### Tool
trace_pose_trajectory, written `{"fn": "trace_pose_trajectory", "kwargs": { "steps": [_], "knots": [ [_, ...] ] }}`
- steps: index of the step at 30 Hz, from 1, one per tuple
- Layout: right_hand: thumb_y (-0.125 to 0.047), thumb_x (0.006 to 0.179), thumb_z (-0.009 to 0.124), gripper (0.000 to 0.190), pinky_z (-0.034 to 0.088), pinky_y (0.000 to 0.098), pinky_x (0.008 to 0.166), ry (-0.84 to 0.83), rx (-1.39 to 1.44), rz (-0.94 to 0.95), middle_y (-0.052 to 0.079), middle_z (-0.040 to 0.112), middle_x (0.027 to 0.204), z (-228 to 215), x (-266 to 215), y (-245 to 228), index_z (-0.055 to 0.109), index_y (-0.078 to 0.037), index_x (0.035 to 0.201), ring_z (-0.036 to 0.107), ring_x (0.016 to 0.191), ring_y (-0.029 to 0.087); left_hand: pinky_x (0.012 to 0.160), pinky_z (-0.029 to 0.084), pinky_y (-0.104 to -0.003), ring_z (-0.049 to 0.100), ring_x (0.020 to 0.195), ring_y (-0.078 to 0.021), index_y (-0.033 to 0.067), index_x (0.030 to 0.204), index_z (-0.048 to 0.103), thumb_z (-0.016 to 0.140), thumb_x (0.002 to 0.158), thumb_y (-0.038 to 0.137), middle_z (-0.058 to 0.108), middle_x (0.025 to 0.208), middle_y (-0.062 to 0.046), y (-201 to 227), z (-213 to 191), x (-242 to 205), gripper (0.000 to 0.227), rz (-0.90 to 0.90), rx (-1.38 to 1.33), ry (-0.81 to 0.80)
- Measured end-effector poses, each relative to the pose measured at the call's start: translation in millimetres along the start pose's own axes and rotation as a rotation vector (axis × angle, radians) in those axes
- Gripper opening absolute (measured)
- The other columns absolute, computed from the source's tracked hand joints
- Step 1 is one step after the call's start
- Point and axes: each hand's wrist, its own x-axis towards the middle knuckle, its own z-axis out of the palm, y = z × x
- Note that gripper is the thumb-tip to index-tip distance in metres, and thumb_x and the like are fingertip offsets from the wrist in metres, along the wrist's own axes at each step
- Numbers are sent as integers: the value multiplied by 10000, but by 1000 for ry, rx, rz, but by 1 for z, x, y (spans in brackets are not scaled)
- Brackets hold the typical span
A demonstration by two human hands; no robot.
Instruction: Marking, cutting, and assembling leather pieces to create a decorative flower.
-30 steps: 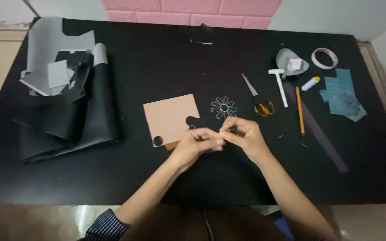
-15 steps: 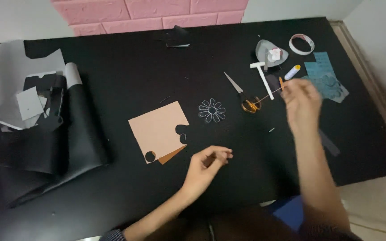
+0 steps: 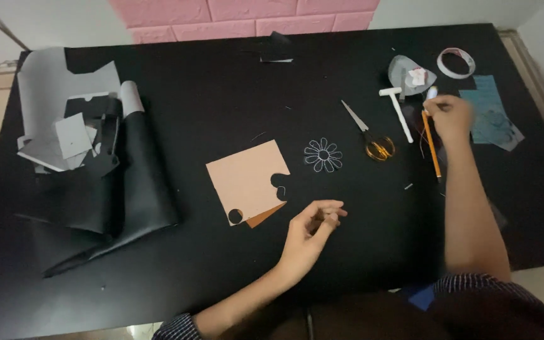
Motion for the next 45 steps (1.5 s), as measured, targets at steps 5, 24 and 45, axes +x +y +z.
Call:
{"fn": "trace_pose_trajectory", "kwargs": {
  "steps": [5,24,45],
  "knots": [
    [-40,1015,693,93,532,355,842,201,5,-348,47,722,1030,11,10,27,747,-113,1036,673,934,183,852,525,-257,656,966,-96,128,1227,681,588,1019,232,745,1114,-33,-11,-8,11,251,14,96,-13],
    [-149,984,779,35,537,545,833,183,-311,-399,156,735,929,38,-1,0,810,-132,985,708,905,409,844,590,-509,684,1076,-479,11,1181,712,566,1028,132,714,1146,-248,13,-41,44,244,49,342,66],
    [-67,991,724,42,468,486,1110,-65,624,-415,154,676,1099,23,-141,-111,760,-62,1011,677,1121,324,982,554,-527,658,1189,-401,-28,1282,668,650,997,82,688,1243,-283,2,-49,51,306,179,112,130]
  ]
}}
